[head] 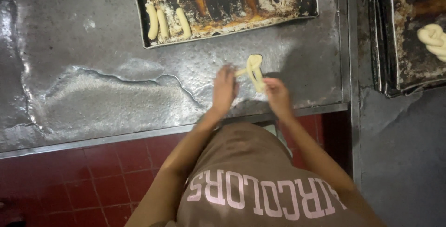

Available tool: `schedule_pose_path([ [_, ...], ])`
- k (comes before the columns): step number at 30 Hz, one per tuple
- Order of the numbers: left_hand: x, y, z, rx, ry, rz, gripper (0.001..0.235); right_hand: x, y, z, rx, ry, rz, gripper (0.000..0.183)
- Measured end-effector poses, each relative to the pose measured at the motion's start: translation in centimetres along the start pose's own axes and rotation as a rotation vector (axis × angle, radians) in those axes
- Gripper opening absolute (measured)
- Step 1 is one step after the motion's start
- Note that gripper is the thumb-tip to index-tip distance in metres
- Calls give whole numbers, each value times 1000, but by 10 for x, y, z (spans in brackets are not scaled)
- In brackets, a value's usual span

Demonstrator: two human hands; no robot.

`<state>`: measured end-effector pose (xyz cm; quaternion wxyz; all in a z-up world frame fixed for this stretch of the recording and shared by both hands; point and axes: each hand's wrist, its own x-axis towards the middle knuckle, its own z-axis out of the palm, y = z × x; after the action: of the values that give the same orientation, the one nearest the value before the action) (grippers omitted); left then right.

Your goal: The person repeatedly picks up short dough pieces from a tray, rolls them into ropes on a stainless steel countertop, and braids them into twisted shapes. The braided dough pieces are placed onto a second baking tray. The process continues with multiple dough pieces throughout the clip.

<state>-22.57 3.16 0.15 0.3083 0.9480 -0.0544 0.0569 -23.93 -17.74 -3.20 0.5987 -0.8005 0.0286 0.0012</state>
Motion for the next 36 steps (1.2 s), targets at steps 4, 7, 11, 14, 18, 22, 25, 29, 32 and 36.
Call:
schedule_pose_path([
  [4, 4, -29, 12, -69, 122, -31, 16, 2, -39, 12, -229, -286, -42, 33],
  [7, -15, -15, 13, -212, 91, -86, 23, 5, -10, 14, -452, -186, -102, 60],
  [11, -31, -11, 32, -94, -25, 90, 28, 7, 14, 14, -271, -122, 104, 39],
  [14, -32, -18, 58, -72, -26, 31, 25, 4, 13, 15, -167, -84, 198, 29],
  [18, -29, 6, 56, -550, -132, -244, 40, -6, 6, 21, -74, -109, 196, 35],
  [22, -36, 30, 53, -570, -195, -298, 64, 2, 9, 6, -166, -93, 150, 41],
  [25, -28, 39, 31, -935, -309, -449, 62, 22, -8, -21, -10, -103, 224, 27],
  [29, 13, 43, -7, -437, -161, -143, 46, 44, -28, -75, -280, -74, 39, 18],
  [32, 42, 34, 8, -297, -139, 4, 50, 54, -1, -94, -323, -57, -20, 14],
  [36, 57, 13, 55, -302, -157, 120, 45, 58, -10, -103, -286, -92, -79, 24],
])
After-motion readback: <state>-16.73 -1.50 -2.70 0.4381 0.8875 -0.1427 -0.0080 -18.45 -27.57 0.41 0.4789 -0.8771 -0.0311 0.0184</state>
